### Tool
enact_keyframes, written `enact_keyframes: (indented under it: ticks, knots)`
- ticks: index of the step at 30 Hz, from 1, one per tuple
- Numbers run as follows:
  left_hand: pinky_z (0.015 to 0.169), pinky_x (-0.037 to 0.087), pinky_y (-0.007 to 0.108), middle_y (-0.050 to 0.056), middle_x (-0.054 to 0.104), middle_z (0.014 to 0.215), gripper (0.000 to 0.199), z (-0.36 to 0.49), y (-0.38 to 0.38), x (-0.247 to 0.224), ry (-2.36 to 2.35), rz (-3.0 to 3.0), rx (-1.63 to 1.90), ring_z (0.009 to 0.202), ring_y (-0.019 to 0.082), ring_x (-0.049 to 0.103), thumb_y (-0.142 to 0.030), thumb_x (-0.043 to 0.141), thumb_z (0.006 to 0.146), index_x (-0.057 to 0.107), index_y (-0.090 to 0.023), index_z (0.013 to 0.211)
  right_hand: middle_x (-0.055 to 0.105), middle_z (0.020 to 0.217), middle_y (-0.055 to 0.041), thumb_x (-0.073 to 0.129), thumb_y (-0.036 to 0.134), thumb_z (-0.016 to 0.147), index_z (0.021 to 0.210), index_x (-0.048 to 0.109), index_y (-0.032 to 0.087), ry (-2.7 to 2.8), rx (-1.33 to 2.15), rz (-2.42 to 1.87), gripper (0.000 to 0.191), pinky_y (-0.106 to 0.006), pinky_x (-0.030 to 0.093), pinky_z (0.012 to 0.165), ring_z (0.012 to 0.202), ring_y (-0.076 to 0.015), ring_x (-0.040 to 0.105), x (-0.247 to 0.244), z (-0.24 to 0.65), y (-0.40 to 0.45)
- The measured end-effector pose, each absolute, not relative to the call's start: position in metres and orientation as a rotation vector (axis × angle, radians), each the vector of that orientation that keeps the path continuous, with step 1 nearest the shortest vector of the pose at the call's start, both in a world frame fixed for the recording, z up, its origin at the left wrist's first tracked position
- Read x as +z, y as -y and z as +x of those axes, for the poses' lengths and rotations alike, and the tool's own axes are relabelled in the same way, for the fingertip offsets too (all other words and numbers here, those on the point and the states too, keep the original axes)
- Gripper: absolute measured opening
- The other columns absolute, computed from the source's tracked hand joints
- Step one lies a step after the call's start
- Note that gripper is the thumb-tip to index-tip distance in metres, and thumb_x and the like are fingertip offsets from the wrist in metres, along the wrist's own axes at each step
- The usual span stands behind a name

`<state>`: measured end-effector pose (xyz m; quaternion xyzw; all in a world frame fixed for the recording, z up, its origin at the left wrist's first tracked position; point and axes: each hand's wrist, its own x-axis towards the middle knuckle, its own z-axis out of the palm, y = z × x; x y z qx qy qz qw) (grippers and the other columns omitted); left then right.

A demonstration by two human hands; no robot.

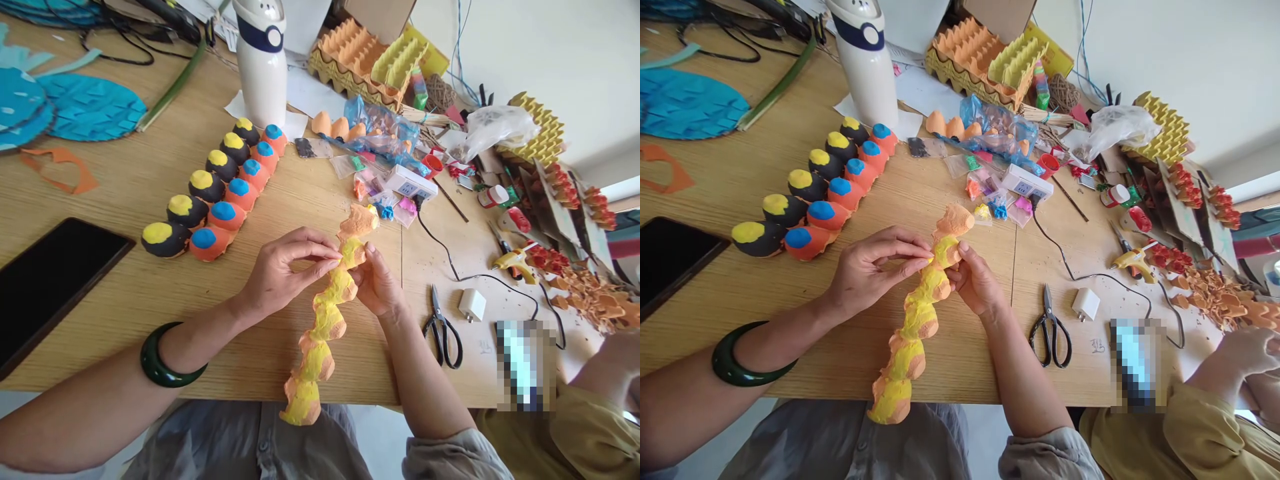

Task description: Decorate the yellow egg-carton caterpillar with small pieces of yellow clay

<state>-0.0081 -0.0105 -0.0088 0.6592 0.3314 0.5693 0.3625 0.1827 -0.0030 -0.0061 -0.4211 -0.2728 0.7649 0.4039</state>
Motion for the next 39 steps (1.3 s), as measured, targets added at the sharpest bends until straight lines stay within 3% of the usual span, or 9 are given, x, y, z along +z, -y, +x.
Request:
enact_keyframes:
  ticks: [4, 12, 16, 19, 22, 28, 32, 39]
  knots:
    - [0.086, 0.06, 0.026, 0.003, 0.078, 0.095, 0.009, -0.008, 0.012, -0.006, -0.949, 1.802, 1.543, 0.09, 0.014, 0.073, -0.016, 0.076, 0.091, 0.081, -0.023, 0.092, 0.042, 0.057, 0.0089, 0.086, 0.062, 0.068, 0.074, 0.058, 0.023, 0.691, 1.932, -1.071, 0.048, -0.023, 0.033, 0.046, 0.046, -0.008, 0.032, -0.007, 0.183, 0.003]
    - [0.089, 0.061, 0.031, 0.006, 0.074, 0.103, 0.007, -0.008, 0.015, -0.003, -1.024, 1.598, 1.329, 0.098, 0.02, 0.071, -0.028, 0.079, 0.086, 0.078, -0.023, 0.083, 0.048, 0.062, 0.0056, 0.079, 0.063, 0.076, 0.077, 0.06, 0.025, 0.665, 1.91, -1.153, 0.043, -0.025, 0.035, 0.05, 0.053, -0.0119, 0.041, -0.012, 0.183, 0.006]
    - [0.079, 0.062, 0.028, 0.006, 0.07, 0.113, 0.025, -0.009, 0.012, -0.003, -0.974, 1.252, 1.181, 0.099, 0.02, 0.069, -0.031, 0.087, 0.077, 0.073, -0.02, 0.094, 0.048, 0.063, 0.006, 0.082, 0.062, 0.074, 0.077, 0.06, 0.023, 0.633, 1.904, -1.148, 0.045, -0.024, 0.035, 0.049, 0.052, -0.0101, 0.04, -0.013, 0.181, 0.006]
    - [0.079, 0.06, 0.029, 0.006, 0.074, 0.109, 0.037, -0.01, 0.008, -0.002, -0.888, 0.954, 1.021, 0.094, 0.02, 0.071, -0.036, 0.088, 0.076, 0.072, -0.018, 0.104, 0.046, 0.063, 0.0072, 0.088, 0.063, 0.065, 0.075, 0.06, 0.022, 0.605, 1.912, -1.119, 0.051, -0.023, 0.034, 0.048, 0.051, -0.0079, 0.035, -0.012, 0.181, 0.005]
    - [0.082, 0.06, 0.031, 0.005, 0.077, 0.097, 0.032, -0.012, 0.005, 0.0, -0.815, 0.793, 0.949, 0.09, 0.019, 0.072, -0.042, 0.082, 0.083, 0.076, -0.016, 0.101, 0.046, 0.063, 0.007, 0.088, 0.064, 0.064, 0.074, 0.06, 0.022, 0.608, 1.911, -1.108, 0.052, -0.022, 0.034, 0.047, 0.051, -0.008, 0.034, -0.012, 0.181, 0.005]
    - [0.089, 0.06, 0.036, 0.008, 0.082, 0.094, 0.029, -0.017, 0.003, 0.0, -0.672, 0.882, 0.739, 0.094, 0.025, 0.075, -0.043, 0.08, 0.086, 0.083, -0.017, 0.098, 0.052, 0.064, 0.0038, 0.077, 0.066, 0.079, 0.076, 0.06, 0.024, 0.669, 1.899, -1.167, 0.045, -0.025, 0.038, 0.05, 0.056, -0.0127, 0.046, -0.01, 0.181, 0.007]
    - [0.09, 0.059, 0.037, 0.008, 0.083, 0.092, 0.023, -0.02, 0.0, 0.0, -0.718, 0.97, 0.737, 0.092, 0.025, 0.076, -0.039, 0.083, 0.081, 0.086, -0.019, 0.091, 0.052, 0.063, 0.0037, 0.08, 0.066, 0.075, 0.075, 0.06, 0.023, 0.704, 1.9, -1.162, 0.047, -0.025, 0.036, 0.049, 0.055, -0.0119, 0.043, -0.009, 0.179, 0.008]
    - [0.08, 0.06, 0.035, 0.007, 0.082, 0.086, 0.017, -0.025, -0.004, 0.004, -0.815, 1.084, 0.711, 0.081, 0.023, 0.075, -0.035, 0.086, 0.076, 0.085, -0.019, 0.082, 0.042, 0.06, 0.0075, 0.082, 0.066, 0.072, 0.079, 0.062, 0.021, 0.758, 1.92, -1.128, 0.049, -0.023, 0.033, 0.046, 0.051, -0.0086, 0.035, -0.006, 0.173, 0.015]
